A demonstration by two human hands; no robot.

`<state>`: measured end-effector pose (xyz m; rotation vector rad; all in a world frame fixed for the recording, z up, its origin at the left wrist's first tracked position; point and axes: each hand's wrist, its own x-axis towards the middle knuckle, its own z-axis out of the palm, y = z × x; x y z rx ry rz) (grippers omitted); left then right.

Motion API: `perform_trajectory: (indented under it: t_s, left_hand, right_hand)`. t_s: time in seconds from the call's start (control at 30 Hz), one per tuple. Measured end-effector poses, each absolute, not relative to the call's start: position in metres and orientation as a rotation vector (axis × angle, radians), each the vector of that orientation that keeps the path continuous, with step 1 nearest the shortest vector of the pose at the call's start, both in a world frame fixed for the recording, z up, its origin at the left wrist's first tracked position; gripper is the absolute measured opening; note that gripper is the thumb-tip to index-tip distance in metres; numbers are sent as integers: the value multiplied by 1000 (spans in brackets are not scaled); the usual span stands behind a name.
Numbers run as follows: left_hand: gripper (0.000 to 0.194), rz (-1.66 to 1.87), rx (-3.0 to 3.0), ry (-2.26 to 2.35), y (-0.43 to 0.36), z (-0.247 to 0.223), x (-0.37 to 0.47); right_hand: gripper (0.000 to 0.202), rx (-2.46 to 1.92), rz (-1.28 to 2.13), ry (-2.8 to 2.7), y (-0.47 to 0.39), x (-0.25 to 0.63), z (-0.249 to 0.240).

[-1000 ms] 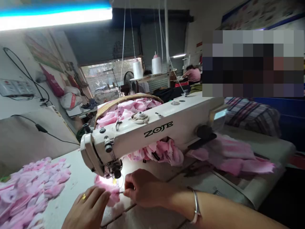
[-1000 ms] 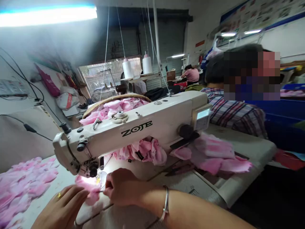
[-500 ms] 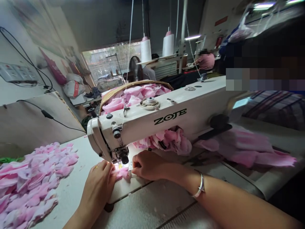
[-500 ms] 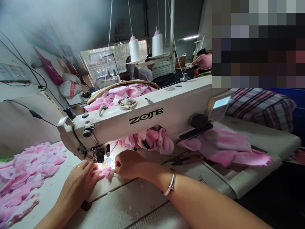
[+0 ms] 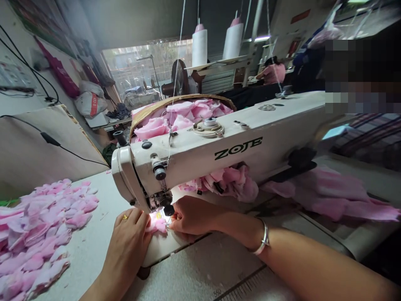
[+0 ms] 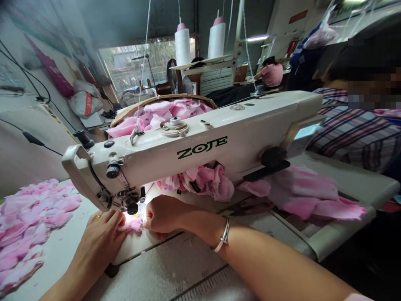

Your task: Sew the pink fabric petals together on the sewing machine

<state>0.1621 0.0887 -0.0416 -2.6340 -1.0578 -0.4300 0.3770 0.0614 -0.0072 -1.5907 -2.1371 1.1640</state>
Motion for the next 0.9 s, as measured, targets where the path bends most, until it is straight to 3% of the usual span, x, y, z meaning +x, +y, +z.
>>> perform_trajectory:
  t_s: [0.23,0.57,0.9]
  left_hand:
    - [10,-521,-2758,-1100,90,-56,156]
    - [17,-697,-2897,-1119,84,-50,155]
    - [18,-695,-2890,-1039,83,-48,159]
  right_hand:
    - [32,-1542,1329,-2013,62,371,-10]
    - [30,-1683,805,-2195,62,362,-12]
    - [20,-1749,617,-2169,64,354,-17]
